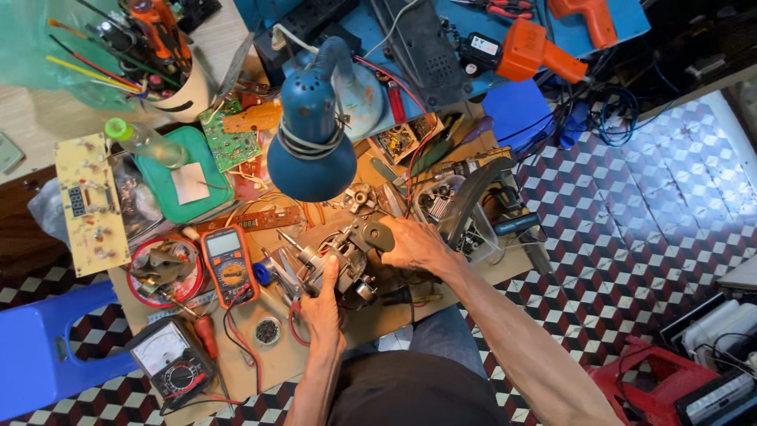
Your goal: The person repairs an electrical motor by stripping wires with pliers, using a cordless drill to remove and install components, and applying lubricant from a bottle. The person then reassembles the motor and secures it in a vise.
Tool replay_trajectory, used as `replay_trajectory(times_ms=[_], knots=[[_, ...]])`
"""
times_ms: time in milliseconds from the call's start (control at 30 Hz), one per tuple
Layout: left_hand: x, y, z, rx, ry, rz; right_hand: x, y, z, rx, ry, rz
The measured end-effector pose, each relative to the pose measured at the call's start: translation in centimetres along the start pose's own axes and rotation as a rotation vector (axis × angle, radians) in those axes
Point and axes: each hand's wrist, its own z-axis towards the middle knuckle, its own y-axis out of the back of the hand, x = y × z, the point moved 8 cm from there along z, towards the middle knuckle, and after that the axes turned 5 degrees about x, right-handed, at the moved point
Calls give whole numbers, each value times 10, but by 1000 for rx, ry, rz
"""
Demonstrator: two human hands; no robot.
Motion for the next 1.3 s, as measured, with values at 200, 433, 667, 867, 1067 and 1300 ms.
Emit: replay_trajectory(times_ms=[200,433,667,867,1067,1300], knots=[[9,-2,1,-63,41,2,-54,41,-50,-162,28,419],[8,-17,0,-76,52,83,-311,116,-73,-744,-334,440],[20,-28,8,-162,60,139,-377,83,43,-174,-321,464],[24,-24,13,-175,104,157,-365,73,47,112,-546,820],[20,-23,21,-197,77,105,-363,81,13,-74,-495,1095],[22,-18,28,-162,96,206,-345,119,-88,-389,-362,1242]])
